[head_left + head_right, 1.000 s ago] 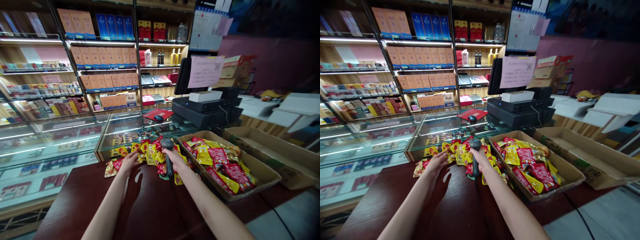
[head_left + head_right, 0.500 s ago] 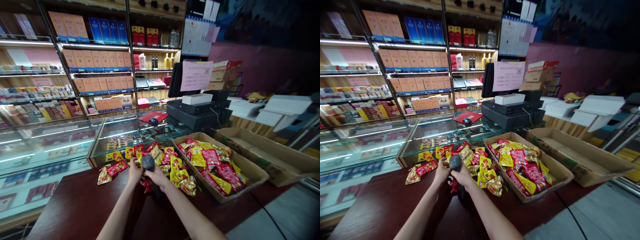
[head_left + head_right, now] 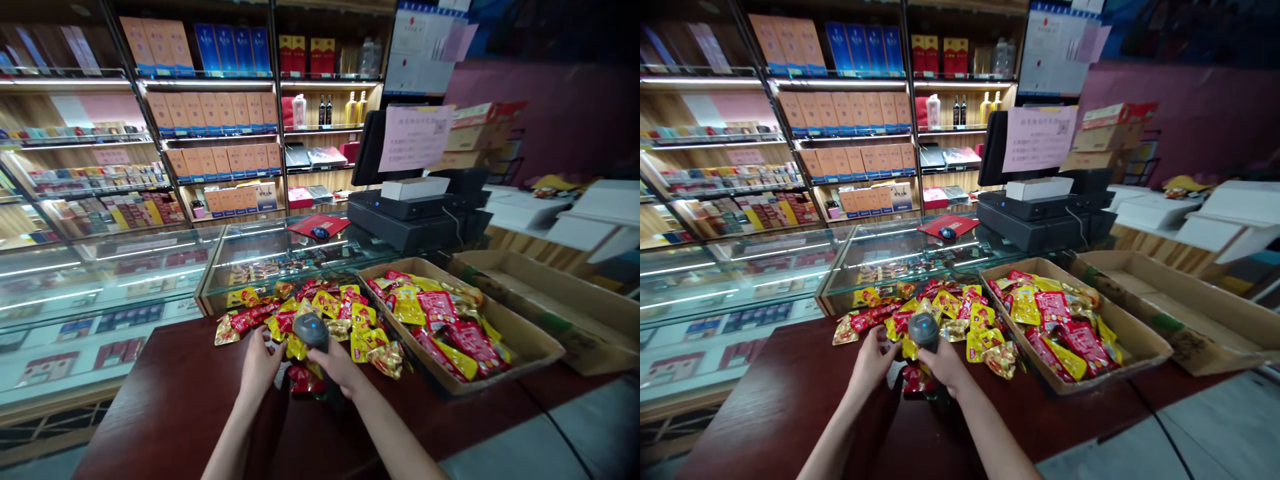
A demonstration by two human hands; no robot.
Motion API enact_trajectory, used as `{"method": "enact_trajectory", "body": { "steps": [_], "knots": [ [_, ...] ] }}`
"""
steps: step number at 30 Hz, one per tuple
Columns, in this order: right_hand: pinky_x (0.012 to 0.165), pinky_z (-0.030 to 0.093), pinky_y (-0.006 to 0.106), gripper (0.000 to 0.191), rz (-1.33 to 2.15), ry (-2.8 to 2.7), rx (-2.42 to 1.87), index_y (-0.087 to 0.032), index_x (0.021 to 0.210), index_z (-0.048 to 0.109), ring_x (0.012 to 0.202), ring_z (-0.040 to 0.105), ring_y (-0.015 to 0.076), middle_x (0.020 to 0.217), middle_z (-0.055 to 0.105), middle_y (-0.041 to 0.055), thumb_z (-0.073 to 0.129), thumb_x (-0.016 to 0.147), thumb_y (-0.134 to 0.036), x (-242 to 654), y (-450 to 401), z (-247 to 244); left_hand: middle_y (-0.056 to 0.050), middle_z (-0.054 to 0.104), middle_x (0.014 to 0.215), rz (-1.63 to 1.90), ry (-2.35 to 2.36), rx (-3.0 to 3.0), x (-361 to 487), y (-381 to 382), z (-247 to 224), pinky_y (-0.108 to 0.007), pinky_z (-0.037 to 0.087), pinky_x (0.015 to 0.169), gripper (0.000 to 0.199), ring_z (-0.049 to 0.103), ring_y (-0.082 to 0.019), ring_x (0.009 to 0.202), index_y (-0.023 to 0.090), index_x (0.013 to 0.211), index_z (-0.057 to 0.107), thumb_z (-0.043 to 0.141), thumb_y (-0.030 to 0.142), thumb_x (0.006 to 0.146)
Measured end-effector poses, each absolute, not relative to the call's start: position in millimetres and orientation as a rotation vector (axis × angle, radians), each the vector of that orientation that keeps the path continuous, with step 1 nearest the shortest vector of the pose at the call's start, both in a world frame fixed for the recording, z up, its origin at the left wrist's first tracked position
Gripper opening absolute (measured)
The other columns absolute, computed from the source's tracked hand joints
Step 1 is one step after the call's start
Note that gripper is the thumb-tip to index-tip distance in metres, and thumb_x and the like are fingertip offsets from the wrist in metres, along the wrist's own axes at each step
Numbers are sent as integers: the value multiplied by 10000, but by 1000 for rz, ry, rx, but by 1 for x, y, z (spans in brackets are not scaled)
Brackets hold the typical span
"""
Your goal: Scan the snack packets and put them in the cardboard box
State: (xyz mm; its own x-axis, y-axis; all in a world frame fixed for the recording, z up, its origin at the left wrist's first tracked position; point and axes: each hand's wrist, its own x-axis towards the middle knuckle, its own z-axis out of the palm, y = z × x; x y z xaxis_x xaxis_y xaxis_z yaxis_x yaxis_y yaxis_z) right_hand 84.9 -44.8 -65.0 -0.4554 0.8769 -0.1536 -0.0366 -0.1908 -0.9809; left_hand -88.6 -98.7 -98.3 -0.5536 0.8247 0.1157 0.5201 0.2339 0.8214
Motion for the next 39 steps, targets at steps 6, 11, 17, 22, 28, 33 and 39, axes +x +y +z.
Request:
{"method": "enact_trajectory", "body": {
  "steps": [6, 11, 17, 22, 28, 33, 39],
  "knots": [
    [615, 472, 241, 143, 1730, -1000, -1135, -155, 753, 651, 625, 590, 140, 664, 647, 7, 664, 628, -222, 95, -12, -77, -94, 529, 1167, 1156, 2344, 1835, -59, -90, -53, -343, 399, 945, 387, 514, -230, 1103, 218, 1212, 527, 523, 317, 838],
    [561, 485, 215, 86, 1833, -746, -1089, -150, 681, 608, 537, 557, 103, 580, 596, -9, 644, 604, -158, 83, 4, -83, -134, 583, 1153, 760, 2209, 1991, -36, -53, -52, -348, 377, 954, 489, 512, -263, 1103, 158, 1217, 574, 585, 385, 783],
    [527, 472, 210, 155, 1858, -814, -940, -153, 732, 610, 529, 567, 107, 616, 614, -4, 652, 589, -196, 83, 6, -75, -125, 664, 998, 757, 2097, 1762, -45, -35, -51, -319, 439, 816, 484, 606, -264, 940, 160, 1107, 649, 650, 414, 696],
    [710, 512, 253, 151, 1960, -950, -778, -175, 753, 628, 842, 647, 183, 855, 687, 53, 638, 605, -203, 86, 6, -62, -39, 660, 811, 880, 1711, 1329, -72, -27, -42, -250, 480, 617, 279, 615, -166, 684, 179, 974, 640, 602, 279, 717],
    [673, 483, 234, 129, 1901, -1151, -785, -174, 721, 633, 791, 634, 176, 749, 681, 40, 625, 597, -209, 74, 9, -61, 26, 534, 634, 1010, 1529, 877, -101, -20, -49, -292, 521, 553, 392, 559, -127, 579, 167, 918, 528, 712, 394, 656],
    [522, 418, 211, 172, 1754, -1198, -923, -173, 759, 650, 566, 557, 122, 606, 616, -6, 635, 607, -250, 72, 22, -59, 22, 578, 660, 957, 1504, 937, -118, -22, -51, -203, 456, 504, 274, 558, -105, 560, 174, 892, 598, 684, 295, 661],
    [505, 424, 204, 170, 1823, -1289, -862, -166, 771, 674, 536, 545, 111, 615, 621, 4, 627, 619, -226, 72, 34, -45, -1, 652, 738, 865, 1449, 1029, -120, -24, -41, -191, 427, 506, 269, 591, -118, 611, 186, 929, 660, 675, 265, 672]
  ]
}}
